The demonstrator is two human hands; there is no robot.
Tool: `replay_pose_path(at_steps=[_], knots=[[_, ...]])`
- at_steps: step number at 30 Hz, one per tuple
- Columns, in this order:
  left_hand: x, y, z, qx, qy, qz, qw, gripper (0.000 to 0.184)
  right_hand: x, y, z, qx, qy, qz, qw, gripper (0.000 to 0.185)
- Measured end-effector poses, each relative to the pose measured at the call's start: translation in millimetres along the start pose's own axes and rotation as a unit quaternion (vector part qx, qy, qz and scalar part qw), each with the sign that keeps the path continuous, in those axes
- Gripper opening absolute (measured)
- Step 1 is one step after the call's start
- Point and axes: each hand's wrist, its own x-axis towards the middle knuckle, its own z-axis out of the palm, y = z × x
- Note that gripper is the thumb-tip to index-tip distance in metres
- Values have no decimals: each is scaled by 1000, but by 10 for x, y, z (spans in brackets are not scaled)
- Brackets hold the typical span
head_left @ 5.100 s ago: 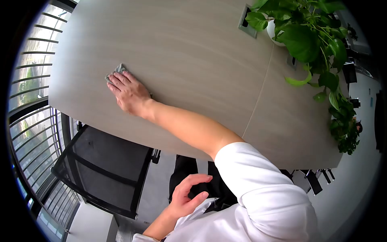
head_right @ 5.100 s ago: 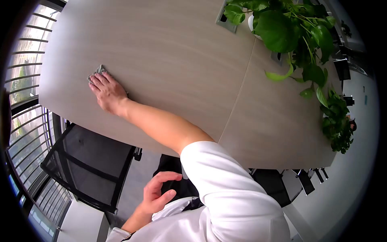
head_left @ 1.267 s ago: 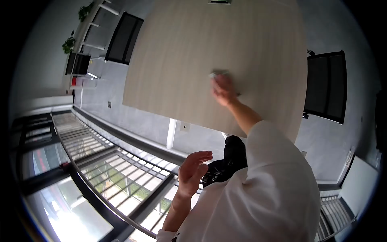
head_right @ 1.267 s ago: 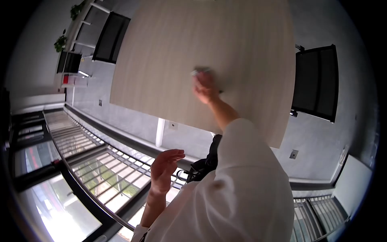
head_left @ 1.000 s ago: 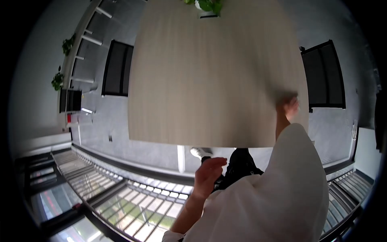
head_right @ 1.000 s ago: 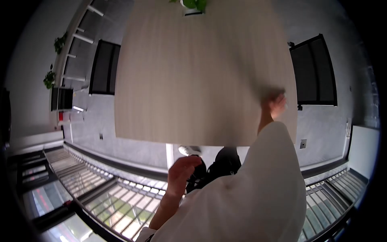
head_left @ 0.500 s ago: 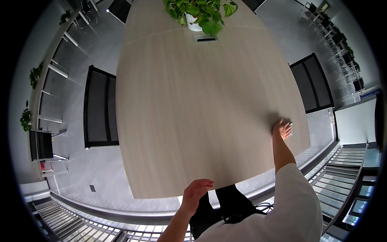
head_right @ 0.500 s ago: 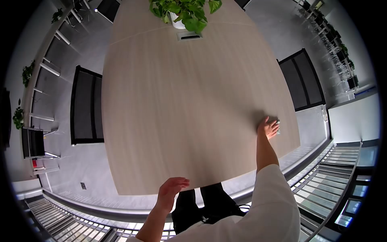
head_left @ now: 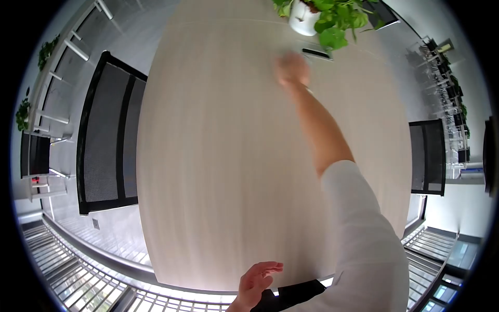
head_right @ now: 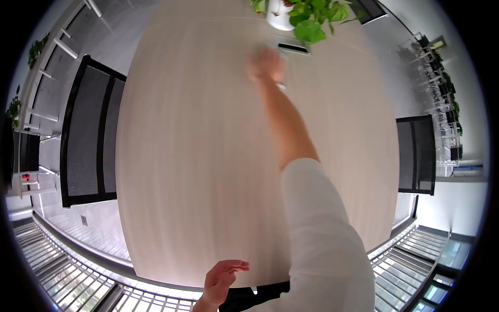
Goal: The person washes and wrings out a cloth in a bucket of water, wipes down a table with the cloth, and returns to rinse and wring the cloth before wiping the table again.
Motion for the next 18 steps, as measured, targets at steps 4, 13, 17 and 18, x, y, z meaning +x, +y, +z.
replay_pose_path(at_steps=[4, 13, 17, 18], knots=[[164, -15, 88, -15, 14, 10, 1000, 40, -546, -1576, 421, 61, 59, -326, 941, 65], [428, 141, 248, 27, 12, 16, 999, 42, 773, -543, 334, -59, 96, -186, 976, 52], [499, -37, 205, 2, 22, 15, 1000, 41, 1024, 348, -93, -84, 28, 29, 996, 62], [532, -58, 214, -1, 19, 11, 1000, 41, 1076, 594, -172, -41, 21, 95, 994, 63]])
